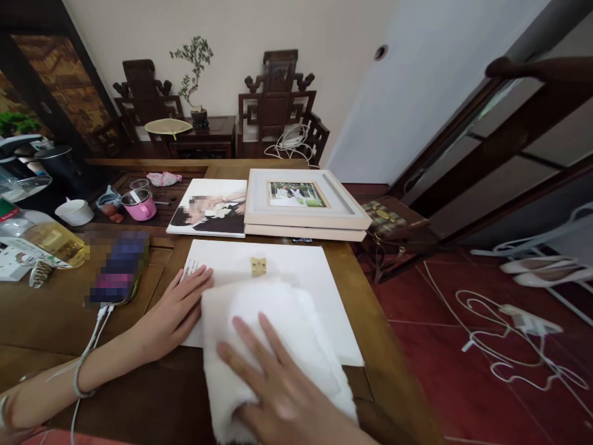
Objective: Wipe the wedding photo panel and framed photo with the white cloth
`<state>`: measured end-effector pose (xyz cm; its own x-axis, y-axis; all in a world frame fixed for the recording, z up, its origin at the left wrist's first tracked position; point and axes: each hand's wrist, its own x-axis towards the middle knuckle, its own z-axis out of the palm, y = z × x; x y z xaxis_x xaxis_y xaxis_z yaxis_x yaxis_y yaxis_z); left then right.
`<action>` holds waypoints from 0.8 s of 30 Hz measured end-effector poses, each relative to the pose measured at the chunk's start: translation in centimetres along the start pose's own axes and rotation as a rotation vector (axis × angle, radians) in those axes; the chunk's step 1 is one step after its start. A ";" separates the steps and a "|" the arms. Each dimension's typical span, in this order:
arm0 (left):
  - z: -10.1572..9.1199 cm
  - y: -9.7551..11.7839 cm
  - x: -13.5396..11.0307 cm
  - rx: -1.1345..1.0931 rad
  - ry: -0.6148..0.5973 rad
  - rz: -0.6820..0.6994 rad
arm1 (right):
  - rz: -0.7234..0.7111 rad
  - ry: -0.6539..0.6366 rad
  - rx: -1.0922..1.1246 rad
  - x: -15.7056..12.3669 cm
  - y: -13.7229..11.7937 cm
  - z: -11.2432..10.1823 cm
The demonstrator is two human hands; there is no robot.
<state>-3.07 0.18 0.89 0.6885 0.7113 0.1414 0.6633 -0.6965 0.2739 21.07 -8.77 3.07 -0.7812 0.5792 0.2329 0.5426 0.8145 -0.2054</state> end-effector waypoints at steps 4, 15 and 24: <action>0.0 0.0 -0.1 -0.026 0.007 0.000 | -0.015 -0.047 0.088 -0.4 0.6 -1.1; 0.3 0.2 0.1 -0.095 0.014 -0.079 | 0.253 -0.072 -0.053 5.9 7.9 -0.4; 0.4 -0.1 0.0 -0.096 0.014 -0.054 | -0.045 -0.162 0.126 1.6 -1.0 -2.1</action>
<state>-2.99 0.19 0.51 0.6483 0.7490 0.1369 0.6673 -0.6455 0.3715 19.92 -8.60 5.64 -0.8489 0.5207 0.0908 0.4707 0.8229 -0.3183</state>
